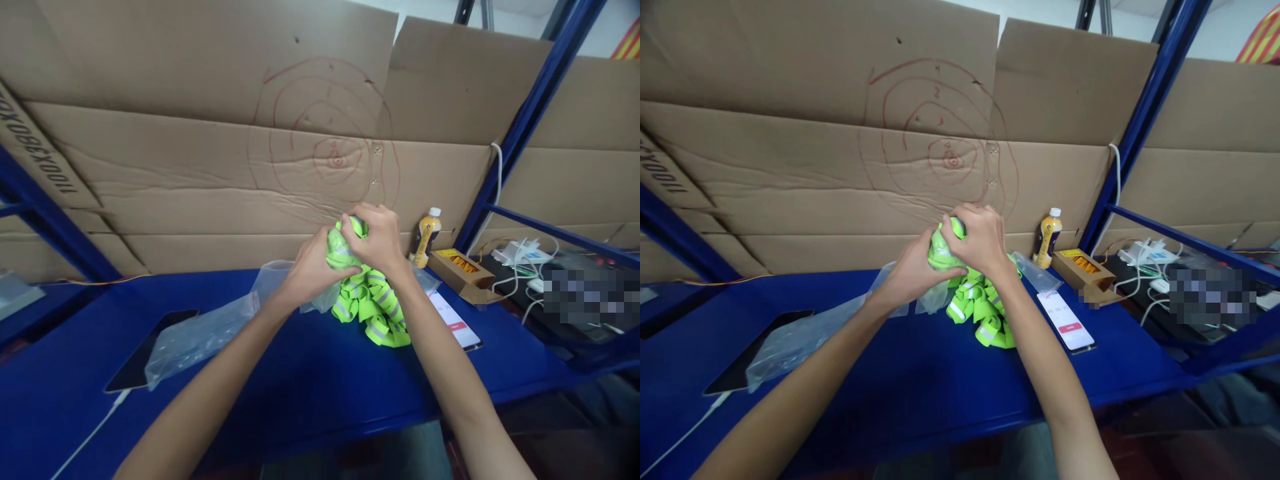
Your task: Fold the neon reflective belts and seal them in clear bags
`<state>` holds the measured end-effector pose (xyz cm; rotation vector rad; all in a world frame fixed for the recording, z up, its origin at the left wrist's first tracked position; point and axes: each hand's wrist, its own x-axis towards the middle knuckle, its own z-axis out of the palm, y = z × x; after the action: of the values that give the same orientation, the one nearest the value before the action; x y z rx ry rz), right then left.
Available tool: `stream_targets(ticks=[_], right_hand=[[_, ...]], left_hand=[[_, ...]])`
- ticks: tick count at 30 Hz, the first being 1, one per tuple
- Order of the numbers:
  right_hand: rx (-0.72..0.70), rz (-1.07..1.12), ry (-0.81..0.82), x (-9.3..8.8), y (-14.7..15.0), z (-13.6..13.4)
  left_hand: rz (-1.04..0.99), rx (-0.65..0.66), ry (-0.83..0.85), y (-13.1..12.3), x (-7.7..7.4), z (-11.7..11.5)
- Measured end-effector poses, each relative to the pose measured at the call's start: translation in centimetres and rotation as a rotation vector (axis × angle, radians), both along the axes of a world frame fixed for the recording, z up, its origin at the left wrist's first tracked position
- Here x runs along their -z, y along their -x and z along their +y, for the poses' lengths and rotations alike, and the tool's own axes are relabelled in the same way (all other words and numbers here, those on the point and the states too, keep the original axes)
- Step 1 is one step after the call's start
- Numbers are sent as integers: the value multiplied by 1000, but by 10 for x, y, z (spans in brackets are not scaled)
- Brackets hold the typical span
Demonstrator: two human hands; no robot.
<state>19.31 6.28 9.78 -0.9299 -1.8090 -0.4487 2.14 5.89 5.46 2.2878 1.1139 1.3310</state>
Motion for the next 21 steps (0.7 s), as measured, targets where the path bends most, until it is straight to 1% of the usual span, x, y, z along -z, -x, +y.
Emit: stream_targets(ticks=[2,5,6,8,11,14,16,18,20,21], right_hand=[[-90,56,-13,-2,-4,0],[-253,82,6,-4,-7,1],[-301,86,9,-4,-7,1],[-369,100,-6,-3,-7,3],[-377,110,-75,-3,-7,3],[-317,70,-152,-4,-11,3],[-268,34,-174,-5,-12,3],[-239,16,-143,-3,-11,4],[-223,11,-50,-2,-7,5],[-208,12,12,-1,-5,4]], left_hand=[[-53,133,100,6,-6,1],[-102,330,237,12,-15,-1],[-109,370,266,13,-17,-2],[-113,405,292,15,-21,-3],[-89,409,304,20,-24,-2],[-64,419,361,24,-26,0],[-71,378,355,24,-25,1],[-72,343,306,22,-22,0],[-45,292,235,18,-18,-2],[-18,234,196,15,-16,-3]])
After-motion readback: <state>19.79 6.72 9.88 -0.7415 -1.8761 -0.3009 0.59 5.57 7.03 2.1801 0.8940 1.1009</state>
